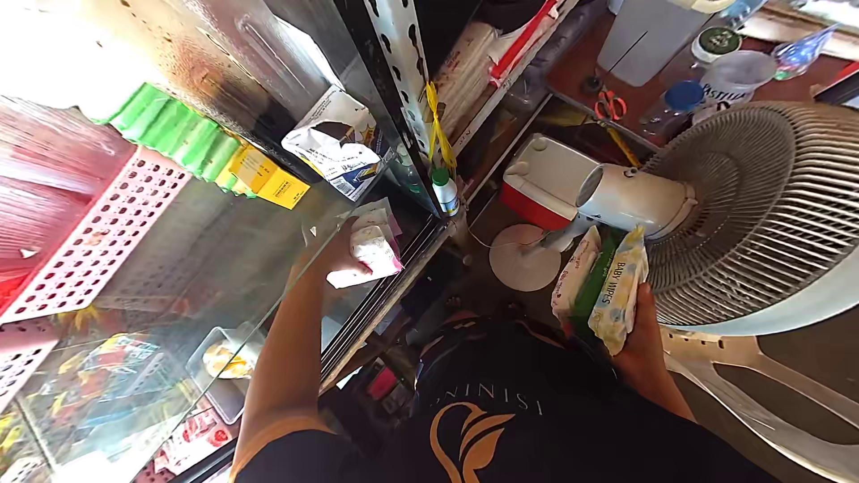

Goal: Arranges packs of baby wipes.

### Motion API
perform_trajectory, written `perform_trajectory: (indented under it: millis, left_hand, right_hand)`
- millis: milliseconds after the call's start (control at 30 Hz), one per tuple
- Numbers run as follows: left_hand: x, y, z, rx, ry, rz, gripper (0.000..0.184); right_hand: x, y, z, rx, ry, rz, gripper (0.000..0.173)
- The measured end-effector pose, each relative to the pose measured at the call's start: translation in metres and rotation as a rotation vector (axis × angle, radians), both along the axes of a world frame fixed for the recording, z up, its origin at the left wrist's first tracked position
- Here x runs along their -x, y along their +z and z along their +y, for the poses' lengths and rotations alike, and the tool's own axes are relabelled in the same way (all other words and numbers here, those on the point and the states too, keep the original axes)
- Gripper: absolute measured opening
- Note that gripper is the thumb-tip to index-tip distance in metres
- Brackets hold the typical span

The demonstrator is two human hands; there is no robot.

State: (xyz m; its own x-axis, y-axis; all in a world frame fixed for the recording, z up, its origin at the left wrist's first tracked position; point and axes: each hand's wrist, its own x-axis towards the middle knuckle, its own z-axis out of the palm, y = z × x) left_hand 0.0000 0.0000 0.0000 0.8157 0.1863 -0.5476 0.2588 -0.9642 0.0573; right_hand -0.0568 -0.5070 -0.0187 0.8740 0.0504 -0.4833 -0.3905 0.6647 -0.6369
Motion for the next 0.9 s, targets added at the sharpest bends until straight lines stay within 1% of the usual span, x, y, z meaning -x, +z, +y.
perform_trajectory:
  millis: [67, 133, 200, 233, 267, 300, 333, 367, 400, 433, 467, 500, 533, 567, 633, 700, 767, 833, 900]
  left_hand:
    - [-0.006, -0.002, 0.001, -0.050, -0.045, -0.016, 0.127]
    - [-0.014, -0.004, 0.002, -0.084, -0.103, -0.008, 0.129]
    - [-0.021, -0.006, 0.001, -0.010, -0.084, 0.056, 0.135]
    - [-0.023, -0.005, 0.000, 0.048, -0.047, 0.074, 0.135]
    - [-0.025, 0.001, -0.004, 0.084, -0.028, 0.089, 0.133]
    - [-0.028, 0.019, -0.018, 0.083, -0.016, 0.149, 0.128]
    - [-0.034, 0.048, -0.043, 0.067, 0.023, 0.269, 0.123]
    - [-0.037, 0.068, -0.063, 0.058, 0.081, 0.316, 0.117]
    - [-0.038, 0.078, -0.074, 0.053, 0.117, 0.312, 0.114]
    - [-0.038, 0.077, -0.072, 0.047, 0.099, 0.307, 0.111]
    - [-0.037, 0.066, -0.059, 0.044, 0.049, 0.297, 0.111]
    - [-0.034, 0.044, -0.037, 0.046, -0.020, 0.244, 0.113]
    - [-0.026, 0.014, -0.012, 0.053, -0.071, 0.119, 0.117]
    - [-0.023, -0.002, 0.002, 0.052, -0.068, 0.083, 0.123]
    - [-0.010, -0.006, -0.001, 0.025, -0.016, 0.043, 0.130]
    - [0.014, -0.010, -0.012, -0.001, 0.025, -0.094, 0.131]
    - [0.040, -0.016, -0.028, -0.021, 0.111, -0.232, 0.127]
    - [0.057, -0.020, -0.036, -0.051, 0.159, -0.347, 0.118]
    - [0.055, -0.022, -0.032, -0.057, 0.210, -0.365, 0.116]
  right_hand:
    - [-0.003, 0.005, 0.004, -0.019, 0.023, -0.007, 0.045]
    - [-0.004, 0.008, 0.009, -0.043, 0.049, -0.015, 0.042]
    - [-0.005, 0.008, 0.012, -0.067, 0.080, -0.025, 0.040]
    - [-0.004, 0.006, 0.014, -0.069, 0.103, -0.033, 0.044]
    - [-0.004, 0.005, 0.015, -0.079, 0.123, -0.029, 0.054]
    - [-0.004, 0.004, 0.017, -0.078, 0.140, -0.028, 0.060]
    - [-0.004, 0.005, 0.020, -0.068, 0.150, -0.026, 0.061]
    - [-0.004, 0.007, 0.022, -0.063, 0.156, -0.024, 0.061]
    - [-0.004, 0.007, 0.023, -0.063, 0.161, -0.024, 0.061]
    - [-0.003, 0.007, 0.024, -0.062, 0.171, -0.020, 0.061]
    - [-0.002, 0.005, 0.025, -0.070, 0.177, -0.012, 0.062]
    - [-0.001, 0.004, 0.026, -0.084, 0.182, -0.003, 0.064]
    - [0.000, 0.004, 0.027, -0.083, 0.185, 0.005, 0.063]
    - [0.000, 0.005, 0.030, -0.083, 0.179, 0.009, 0.061]
    - [0.002, 0.007, 0.035, -0.076, 0.167, -0.017, 0.057]
    - [0.006, 0.004, 0.038, -0.082, 0.153, -0.032, 0.058]
    - [0.010, -0.003, 0.041, -0.093, 0.136, -0.012, 0.063]
    - [0.013, -0.008, 0.044, -0.103, 0.129, -0.005, 0.062]
    - [0.015, -0.011, 0.047, -0.123, 0.130, -0.005, 0.063]
